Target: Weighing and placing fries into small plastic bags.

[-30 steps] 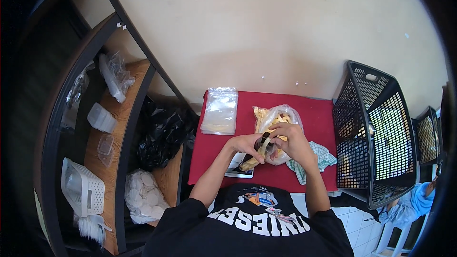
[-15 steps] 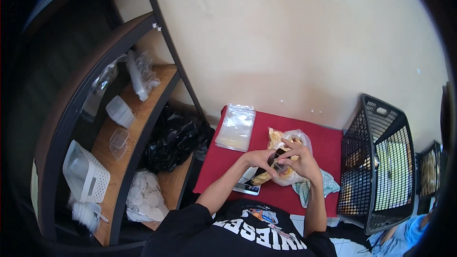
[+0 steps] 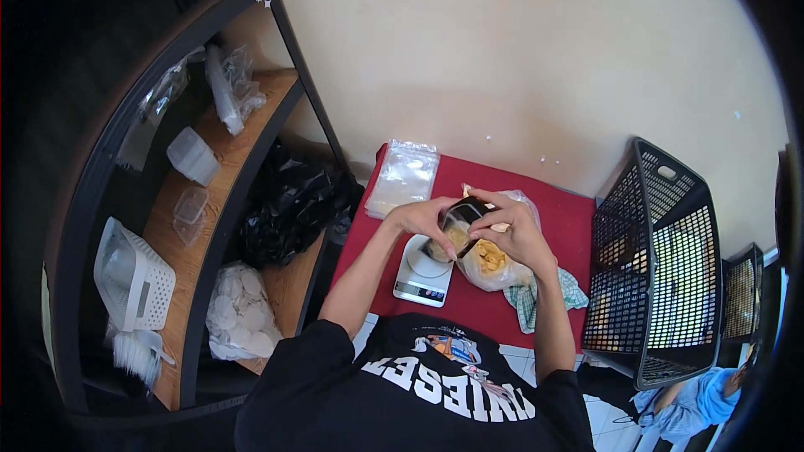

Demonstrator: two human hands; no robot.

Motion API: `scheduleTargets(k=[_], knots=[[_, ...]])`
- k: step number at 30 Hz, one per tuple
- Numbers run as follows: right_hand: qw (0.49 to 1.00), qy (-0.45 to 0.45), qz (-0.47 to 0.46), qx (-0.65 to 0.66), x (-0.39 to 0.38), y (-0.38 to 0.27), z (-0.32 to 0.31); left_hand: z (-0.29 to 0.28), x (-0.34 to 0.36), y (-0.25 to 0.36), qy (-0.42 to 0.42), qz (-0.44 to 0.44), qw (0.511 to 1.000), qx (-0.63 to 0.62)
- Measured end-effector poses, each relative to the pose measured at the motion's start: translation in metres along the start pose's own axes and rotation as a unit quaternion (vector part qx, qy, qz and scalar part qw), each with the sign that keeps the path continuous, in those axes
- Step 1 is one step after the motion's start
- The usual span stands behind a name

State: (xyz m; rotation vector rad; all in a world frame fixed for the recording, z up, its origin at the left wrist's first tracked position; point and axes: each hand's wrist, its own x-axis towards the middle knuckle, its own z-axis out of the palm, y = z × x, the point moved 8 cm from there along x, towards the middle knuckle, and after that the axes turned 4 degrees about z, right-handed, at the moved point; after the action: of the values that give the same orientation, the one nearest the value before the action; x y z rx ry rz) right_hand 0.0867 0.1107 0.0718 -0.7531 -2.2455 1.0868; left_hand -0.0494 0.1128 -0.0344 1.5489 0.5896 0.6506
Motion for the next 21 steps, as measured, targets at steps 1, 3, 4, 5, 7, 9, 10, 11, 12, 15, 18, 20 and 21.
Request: scheduleTargets(k=[1,3,4,5,7,9,10,11,12,15,18,20,21], knots=[[1.000,-0.002,0.003,0.001,-0.001,0.004,0.006,0.000,-0.007,0.005,0.024,-0.015,1.000,0.008],[0.998,0.023,-0.042,-0.033,0.000,0.000,0.013,0.000,-0.022,0.005,0.061,-0.016,0.997,0.036],[0.998,0.015,-0.052,-0.038,0.002,-0.007,0.018,-0.004,-0.031,0.005,0.097,-0.016,0.993,0.067],[0.998,0.014,-0.052,-0.036,0.004,-0.007,0.024,-0.002,-0.041,-0.001,0.098,-0.018,0.993,0.067],[0.999,-0.011,-0.038,-0.021,0.006,-0.003,0.041,-0.006,-0.063,-0.021,0.180,-0.016,0.980,0.085],[0.999,-0.023,-0.026,-0.030,0.006,0.001,0.051,0.003,-0.077,-0.033,0.208,0.006,0.975,0.083],[0.999,-0.019,-0.036,-0.022,0.007,0.005,0.055,0.001,-0.084,-0.037,0.253,0.005,0.962,0.100],[0.999,-0.015,-0.045,-0.015,0.006,0.005,0.058,-0.001,-0.092,-0.041,0.297,0.004,0.948,0.117],[0.998,-0.005,-0.059,-0.023,0.004,-0.002,0.060,0.004,-0.096,-0.046,0.297,0.004,0.948,0.117],[0.999,-0.009,-0.028,0.036,0.007,0.000,0.067,0.003,-0.111,-0.043,0.388,0.008,0.904,0.178],[0.998,0.003,-0.044,0.051,0.005,0.002,0.070,0.006,-0.118,-0.018,0.433,0.006,0.871,0.231],[0.998,0.016,-0.037,0.048,0.004,-0.002,0.074,0.000,-0.125,-0.023,0.429,0.012,0.868,0.251],[0.998,0.026,-0.031,0.047,0.002,-0.002,0.073,-0.001,-0.126,-0.019,0.427,0.015,0.863,0.271]])
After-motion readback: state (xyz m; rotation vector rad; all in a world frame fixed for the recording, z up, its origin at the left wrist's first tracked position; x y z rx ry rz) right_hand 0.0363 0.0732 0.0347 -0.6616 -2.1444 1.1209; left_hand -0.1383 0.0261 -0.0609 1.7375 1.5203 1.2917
